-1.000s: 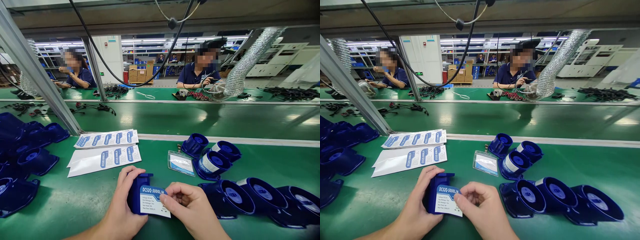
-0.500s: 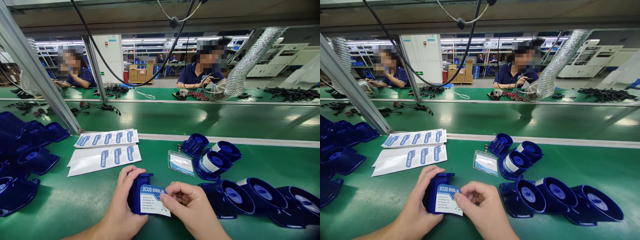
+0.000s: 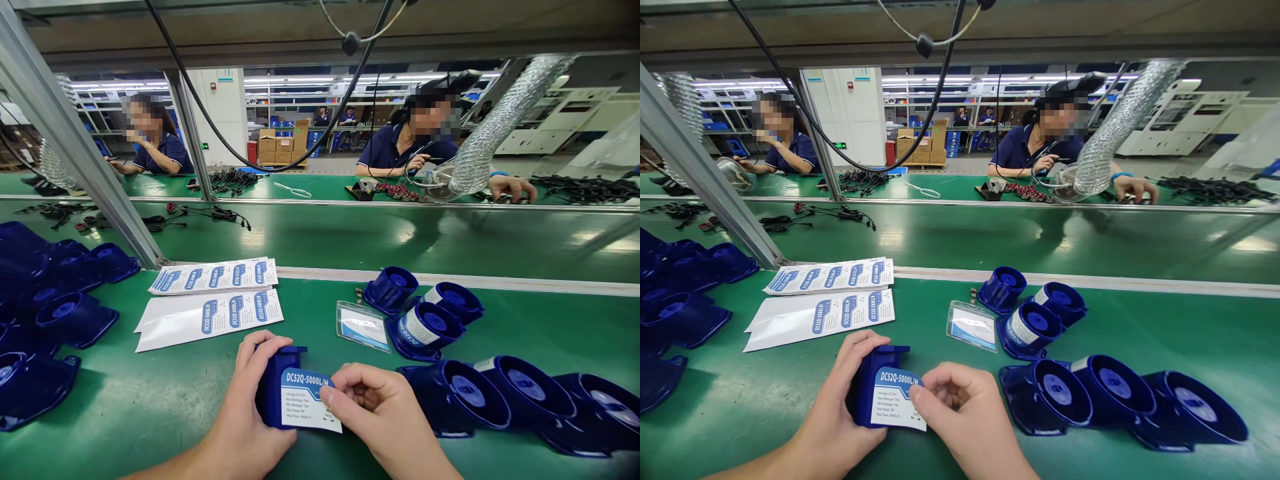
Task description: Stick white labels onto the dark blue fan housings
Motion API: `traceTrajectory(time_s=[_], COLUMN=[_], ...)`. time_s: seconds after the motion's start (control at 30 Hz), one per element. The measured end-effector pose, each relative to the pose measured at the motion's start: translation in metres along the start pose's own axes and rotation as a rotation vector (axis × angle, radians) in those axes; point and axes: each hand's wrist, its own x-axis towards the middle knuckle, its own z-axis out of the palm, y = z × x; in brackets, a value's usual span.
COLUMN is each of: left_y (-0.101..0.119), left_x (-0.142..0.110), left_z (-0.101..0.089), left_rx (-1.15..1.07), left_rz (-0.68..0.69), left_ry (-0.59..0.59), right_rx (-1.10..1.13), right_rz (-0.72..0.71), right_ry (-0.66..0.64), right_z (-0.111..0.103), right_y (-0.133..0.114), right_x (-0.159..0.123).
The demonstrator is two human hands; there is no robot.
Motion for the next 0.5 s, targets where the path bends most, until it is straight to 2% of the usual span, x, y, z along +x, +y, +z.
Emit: traceTrajectory(time_s=[0.33, 0.4, 0.5], left_y=[0.001, 0.000, -0.001], left_x=[-0.001, -0.001, -0.001], left_z=[0.001, 0.001, 0.002], left_rx=[0.009, 0.010, 0.027], left_rz=[0.039, 0.044, 0.056], left_ry=[0.015, 0.021, 0.033], right_rx=[-0.048, -0.183, -0.497], right_rz=[-0.022, -0.109, -0.427], right_ry=[-0.010, -0.019, -0.001], right_z=[-0.002, -0.005, -0.013], right_y=[0.005, 0.008, 0.011], right_x=[0.002, 0.005, 0.011])
